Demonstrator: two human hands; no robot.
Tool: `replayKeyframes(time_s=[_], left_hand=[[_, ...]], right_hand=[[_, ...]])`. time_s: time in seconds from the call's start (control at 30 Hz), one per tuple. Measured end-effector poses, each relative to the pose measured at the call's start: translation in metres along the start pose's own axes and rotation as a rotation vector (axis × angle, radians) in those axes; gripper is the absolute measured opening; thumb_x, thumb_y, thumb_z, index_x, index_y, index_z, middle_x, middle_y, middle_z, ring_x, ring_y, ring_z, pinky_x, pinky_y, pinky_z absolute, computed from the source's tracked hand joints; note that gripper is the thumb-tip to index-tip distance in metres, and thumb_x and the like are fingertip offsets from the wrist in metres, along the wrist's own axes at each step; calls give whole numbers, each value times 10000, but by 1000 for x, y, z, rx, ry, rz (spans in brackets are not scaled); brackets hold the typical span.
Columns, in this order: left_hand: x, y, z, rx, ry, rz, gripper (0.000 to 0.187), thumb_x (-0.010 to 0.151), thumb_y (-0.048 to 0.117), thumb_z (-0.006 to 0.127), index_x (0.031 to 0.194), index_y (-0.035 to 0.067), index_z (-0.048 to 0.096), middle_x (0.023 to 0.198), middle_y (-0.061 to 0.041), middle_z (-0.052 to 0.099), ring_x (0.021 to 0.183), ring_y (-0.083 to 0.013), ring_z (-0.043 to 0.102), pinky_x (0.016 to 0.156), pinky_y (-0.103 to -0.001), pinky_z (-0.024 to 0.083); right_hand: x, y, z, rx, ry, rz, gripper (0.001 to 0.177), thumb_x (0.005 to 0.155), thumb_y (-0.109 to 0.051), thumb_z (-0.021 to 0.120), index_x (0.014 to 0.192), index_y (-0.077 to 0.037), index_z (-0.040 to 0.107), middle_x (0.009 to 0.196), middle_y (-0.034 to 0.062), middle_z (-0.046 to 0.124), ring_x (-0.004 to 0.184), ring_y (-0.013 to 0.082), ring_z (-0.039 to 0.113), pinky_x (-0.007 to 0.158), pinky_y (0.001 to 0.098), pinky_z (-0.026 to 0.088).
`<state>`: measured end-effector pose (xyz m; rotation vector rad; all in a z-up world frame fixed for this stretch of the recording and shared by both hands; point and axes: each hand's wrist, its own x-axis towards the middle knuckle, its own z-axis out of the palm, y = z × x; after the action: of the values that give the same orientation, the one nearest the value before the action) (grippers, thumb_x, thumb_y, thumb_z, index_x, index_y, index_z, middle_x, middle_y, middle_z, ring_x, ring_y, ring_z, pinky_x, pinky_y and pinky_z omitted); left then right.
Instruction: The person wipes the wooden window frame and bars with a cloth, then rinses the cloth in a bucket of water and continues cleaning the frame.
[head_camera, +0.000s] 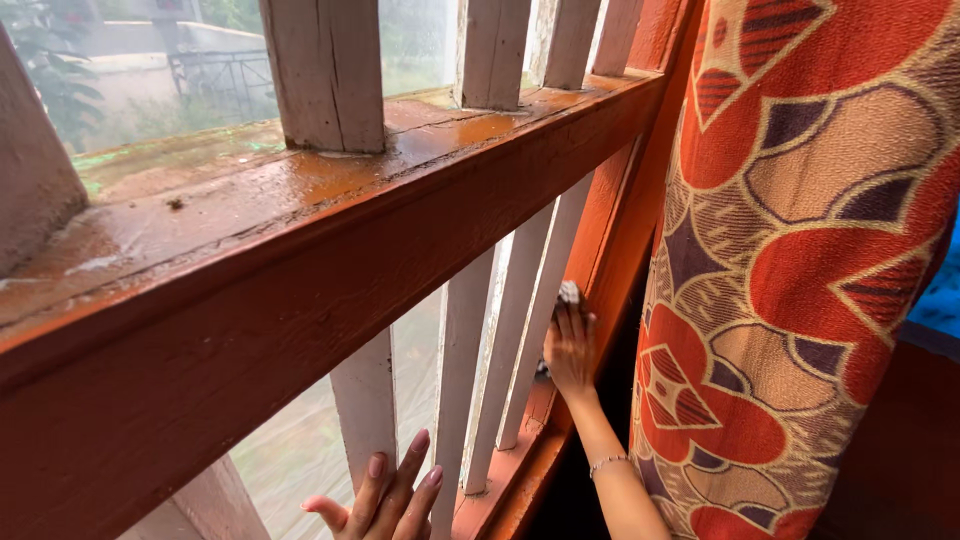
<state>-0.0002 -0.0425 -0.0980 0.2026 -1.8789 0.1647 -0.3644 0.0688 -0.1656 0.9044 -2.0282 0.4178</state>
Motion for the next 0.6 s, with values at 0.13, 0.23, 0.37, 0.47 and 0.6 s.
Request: replayKeyframes(time_s=[0.13, 0.23, 0.37, 0.47, 0.6], left_hand=[[-8, -1, 5, -26, 45, -4, 364, 1075, 290, 237, 1129, 281, 597, 1174, 71, 678, 1408, -150, 302, 1166, -513, -149], [-14, 1, 15, -10, 54, -46, 350, 1054, 368, 265, 1109, 279, 599, 1145, 75, 695, 1413, -134, 306, 1175, -506, -143], [-21, -1, 22, 7, 89, -40, 289, 1045, 385, 319, 1097, 278, 582, 1089, 80, 704, 1416, -128, 298, 1181, -495, -151], [-25, 0, 21, -35, 94, -62, 247, 1070, 348, 357, 1055, 271, 592, 1066, 92, 718, 1413, -117, 311, 1181, -506, -160], [-26, 4, 25, -65, 153, -134, 405, 1046, 422, 269, 997, 288, 648, 1074, 106, 718, 1411, -72, 318, 1165, -464, -191]], right_hand=[[35, 2, -18, 73, 205, 31, 483, 942, -80, 545, 1396, -1, 401, 1439, 276, 391, 1398, 433, 305, 1168, 601, 200], [115, 12, -44, 231, 210, 91, 660, 919, 59, 466, 1528, 6, 219, 1591, 262, 219, 1503, 424, 153, 1258, 518, 98], [212, 23, -71, 271, 534, 289, 669, 1066, -112, 556, 1519, 71, 99, 1588, 277, 148, 1496, 398, 158, 1253, 467, 131], [210, 16, -68, 155, 552, 357, 657, 1113, -190, 566, 1529, 63, 126, 1595, 245, 205, 1506, 354, 261, 1280, 411, 253], [142, 8, -28, 348, 570, 380, 621, 1073, -175, 556, 1499, 66, 173, 1522, 265, 314, 1404, 363, 410, 1185, 414, 353]])
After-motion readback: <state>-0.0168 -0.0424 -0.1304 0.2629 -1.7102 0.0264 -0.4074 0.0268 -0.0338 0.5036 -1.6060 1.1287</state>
